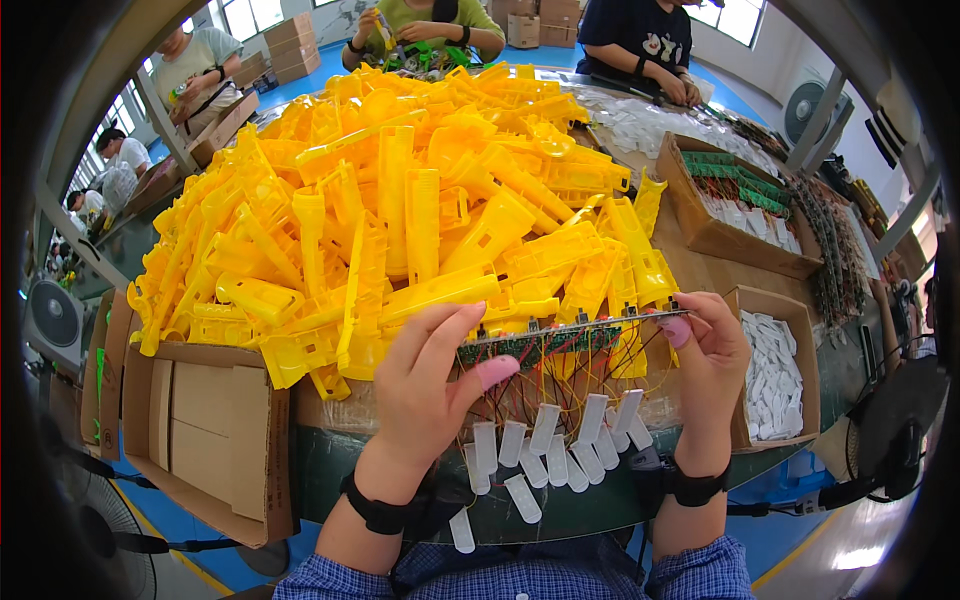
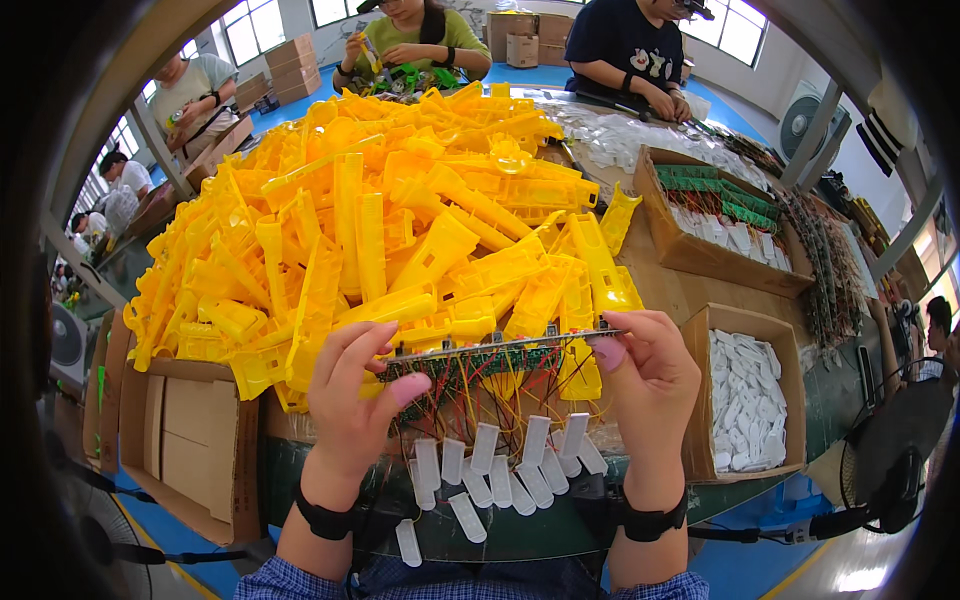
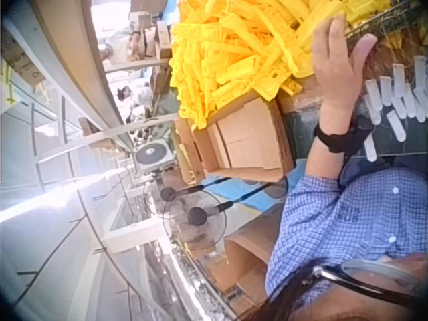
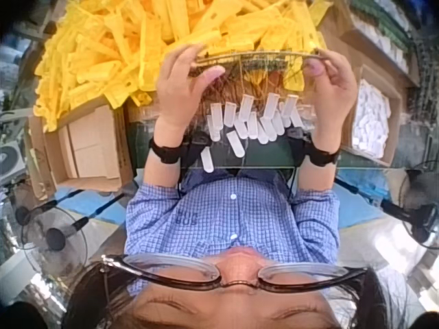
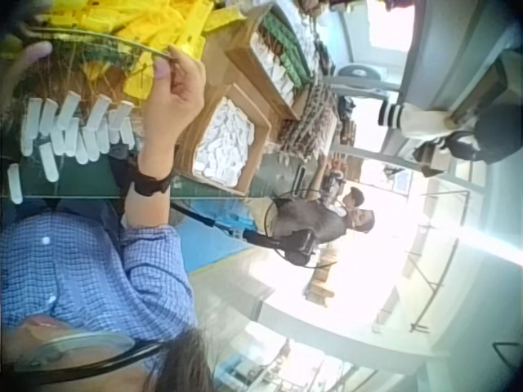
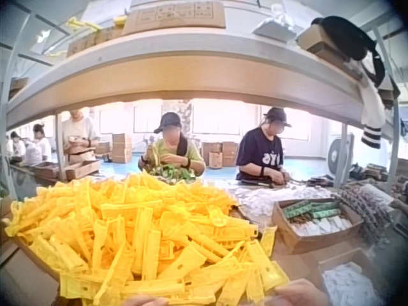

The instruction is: Assembling electronic circuit boards and components into yellow plastic housings at a factory workstation.

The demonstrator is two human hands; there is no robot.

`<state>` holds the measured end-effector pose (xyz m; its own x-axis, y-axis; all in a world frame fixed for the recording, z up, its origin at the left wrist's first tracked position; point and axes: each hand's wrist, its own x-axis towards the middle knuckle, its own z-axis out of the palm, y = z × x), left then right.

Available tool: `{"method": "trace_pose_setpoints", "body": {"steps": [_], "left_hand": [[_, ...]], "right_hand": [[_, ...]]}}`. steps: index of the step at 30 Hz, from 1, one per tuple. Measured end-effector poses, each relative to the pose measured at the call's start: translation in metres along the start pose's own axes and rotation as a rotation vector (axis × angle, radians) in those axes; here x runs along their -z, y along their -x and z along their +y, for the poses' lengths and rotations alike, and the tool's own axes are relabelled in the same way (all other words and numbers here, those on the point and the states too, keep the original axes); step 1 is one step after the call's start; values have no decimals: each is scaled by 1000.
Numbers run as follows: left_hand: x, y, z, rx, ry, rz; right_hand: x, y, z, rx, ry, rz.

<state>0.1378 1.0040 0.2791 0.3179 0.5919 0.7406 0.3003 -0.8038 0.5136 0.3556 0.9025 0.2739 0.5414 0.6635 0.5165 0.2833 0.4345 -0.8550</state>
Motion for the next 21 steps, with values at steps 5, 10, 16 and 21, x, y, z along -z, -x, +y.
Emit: {"method": "trace_pose_setpoints", "body": {"steps": [5,10,16,21], "left_hand": [[0,2,-11,-53,-58,-39],[-1,6,-13,18,-77,-11],[6,5,-13,92,-21,-98],[9,-1,-7,-29,-188,0]], "right_hand": [[3,-2,0,-90,-8,32],[4,-2,0,-108,-35,6],[5,-4,4,-126,-39,16],[4,-5,2,-183,-86,32]]}}
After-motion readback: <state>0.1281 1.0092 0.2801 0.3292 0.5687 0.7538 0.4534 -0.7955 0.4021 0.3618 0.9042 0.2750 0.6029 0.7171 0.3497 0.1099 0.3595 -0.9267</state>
